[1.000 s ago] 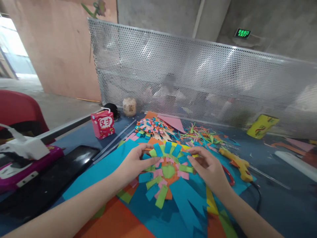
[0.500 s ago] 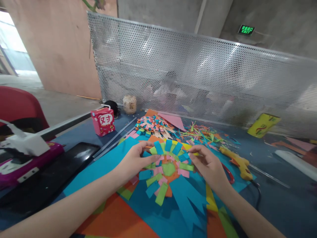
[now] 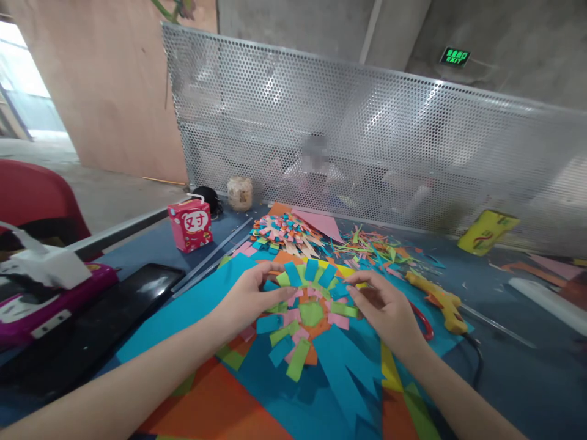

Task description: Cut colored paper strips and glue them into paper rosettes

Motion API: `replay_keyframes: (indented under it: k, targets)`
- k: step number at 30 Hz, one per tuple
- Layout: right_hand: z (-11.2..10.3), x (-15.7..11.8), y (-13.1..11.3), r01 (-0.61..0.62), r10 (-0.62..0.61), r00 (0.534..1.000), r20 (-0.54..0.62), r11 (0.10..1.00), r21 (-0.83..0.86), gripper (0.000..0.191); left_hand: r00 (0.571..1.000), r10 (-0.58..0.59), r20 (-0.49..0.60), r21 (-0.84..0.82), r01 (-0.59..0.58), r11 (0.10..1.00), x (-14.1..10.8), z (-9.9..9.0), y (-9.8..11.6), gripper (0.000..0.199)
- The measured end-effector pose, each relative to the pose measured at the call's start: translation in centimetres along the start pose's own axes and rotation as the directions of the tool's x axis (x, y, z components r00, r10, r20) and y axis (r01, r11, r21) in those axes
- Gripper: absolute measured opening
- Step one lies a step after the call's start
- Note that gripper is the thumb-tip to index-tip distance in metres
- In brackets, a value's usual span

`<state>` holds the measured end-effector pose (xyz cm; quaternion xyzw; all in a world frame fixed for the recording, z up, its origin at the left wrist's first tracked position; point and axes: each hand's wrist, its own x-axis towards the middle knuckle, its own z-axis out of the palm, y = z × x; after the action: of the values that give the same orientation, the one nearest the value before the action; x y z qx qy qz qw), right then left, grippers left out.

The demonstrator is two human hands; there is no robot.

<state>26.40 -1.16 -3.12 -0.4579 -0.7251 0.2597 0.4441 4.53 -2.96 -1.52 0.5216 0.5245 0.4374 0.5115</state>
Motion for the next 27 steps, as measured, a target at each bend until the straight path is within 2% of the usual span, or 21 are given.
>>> replay_keyframes:
  k: [7,12,22,27]
  targets:
    - [0.09,-0.12,0.50,0.044,-0.041,0.998,-0.055,0.998,0.048,0.014,1.000,-0.015,-0.003,0.025,0.015,1.000,-0.05,0.00,0.02,0.042]
    - [-0.11,-0.15,0.01,0.097,-0.098,0.995,-0.006,0.993,-0.068,0.008,0.999,-0.033,-0.018,-0.009,0.033,0.999,0.05,-0.01,-0.21,0.047]
    - [-0.17,-0.23,0.37,0.234,-0.251,0.968,-0.032,0.936,-0.264,0.009,0.999,-0.030,-0.027,-0.015,0.030,0.999,0.01,0.01,-0.29,0.050]
    - [-0.24,-0.15,0.27,0.308,-0.331,0.944,-0.009,0.889,-0.338,0.009,0.999,-0.030,-0.011,-0.025,0.030,0.999,0.01,-0.01,-0.27,0.048]
